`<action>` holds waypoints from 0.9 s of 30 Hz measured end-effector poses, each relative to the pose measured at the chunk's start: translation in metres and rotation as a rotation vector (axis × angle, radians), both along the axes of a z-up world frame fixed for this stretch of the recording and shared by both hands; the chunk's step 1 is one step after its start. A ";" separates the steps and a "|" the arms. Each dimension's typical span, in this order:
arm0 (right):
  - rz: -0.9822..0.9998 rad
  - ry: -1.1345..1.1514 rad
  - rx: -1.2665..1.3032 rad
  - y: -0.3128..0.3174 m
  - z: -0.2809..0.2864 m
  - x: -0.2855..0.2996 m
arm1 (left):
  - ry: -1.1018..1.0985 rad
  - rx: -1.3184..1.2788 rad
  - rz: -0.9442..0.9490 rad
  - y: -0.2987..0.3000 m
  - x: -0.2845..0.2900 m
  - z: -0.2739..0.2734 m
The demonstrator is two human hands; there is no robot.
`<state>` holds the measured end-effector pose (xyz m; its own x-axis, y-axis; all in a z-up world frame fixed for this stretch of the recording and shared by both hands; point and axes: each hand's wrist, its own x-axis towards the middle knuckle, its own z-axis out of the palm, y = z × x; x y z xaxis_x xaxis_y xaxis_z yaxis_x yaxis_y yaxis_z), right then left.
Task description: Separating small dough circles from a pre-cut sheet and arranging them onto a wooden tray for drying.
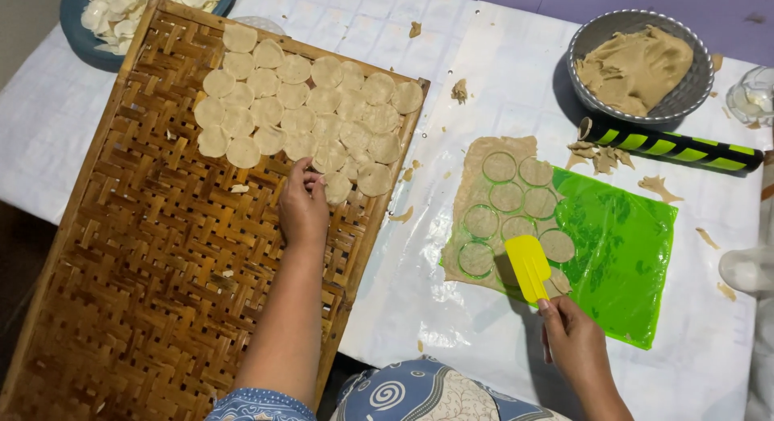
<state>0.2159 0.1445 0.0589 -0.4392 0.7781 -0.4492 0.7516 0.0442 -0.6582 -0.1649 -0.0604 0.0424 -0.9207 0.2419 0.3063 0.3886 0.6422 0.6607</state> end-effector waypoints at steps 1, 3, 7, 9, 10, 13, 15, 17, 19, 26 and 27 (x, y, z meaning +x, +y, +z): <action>-0.002 -0.001 0.000 0.000 0.001 0.001 | -0.001 0.000 -0.002 0.000 -0.001 -0.001; -0.026 0.003 -0.005 0.000 0.004 0.004 | -0.001 -0.045 0.018 0.003 -0.002 -0.003; -0.123 0.030 0.082 0.019 -0.005 0.023 | -0.020 0.035 0.008 -0.002 -0.003 -0.009; -0.255 0.101 0.070 0.032 -0.001 0.033 | 0.003 0.150 -0.041 -0.005 -0.011 -0.024; -0.280 0.090 0.078 0.038 -0.004 0.038 | -0.010 0.156 -0.065 -0.006 -0.011 -0.023; -0.333 0.107 0.192 0.056 -0.020 0.053 | 0.037 0.134 -0.095 -0.010 -0.013 -0.028; -0.240 -0.062 0.279 0.067 -0.045 0.065 | 0.122 0.181 -0.027 -0.015 -0.019 -0.039; -0.211 -0.141 0.256 0.067 -0.041 0.056 | 0.111 0.212 -0.028 -0.014 -0.018 -0.036; -0.179 -0.216 0.230 0.074 -0.051 0.052 | 0.102 0.242 -0.026 -0.016 -0.018 -0.036; -0.084 -0.206 0.236 0.092 -0.076 0.045 | 0.164 0.324 -0.136 -0.008 0.012 -0.008; -0.083 -0.215 0.246 0.094 -0.078 0.045 | 0.141 0.337 -0.171 -0.005 0.023 0.000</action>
<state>0.2612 0.2388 -0.0190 -0.2857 0.9038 -0.3186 0.8797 0.1154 -0.4614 -0.1422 -0.0657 0.0425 -0.8194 0.2523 0.5147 0.5726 0.3174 0.7559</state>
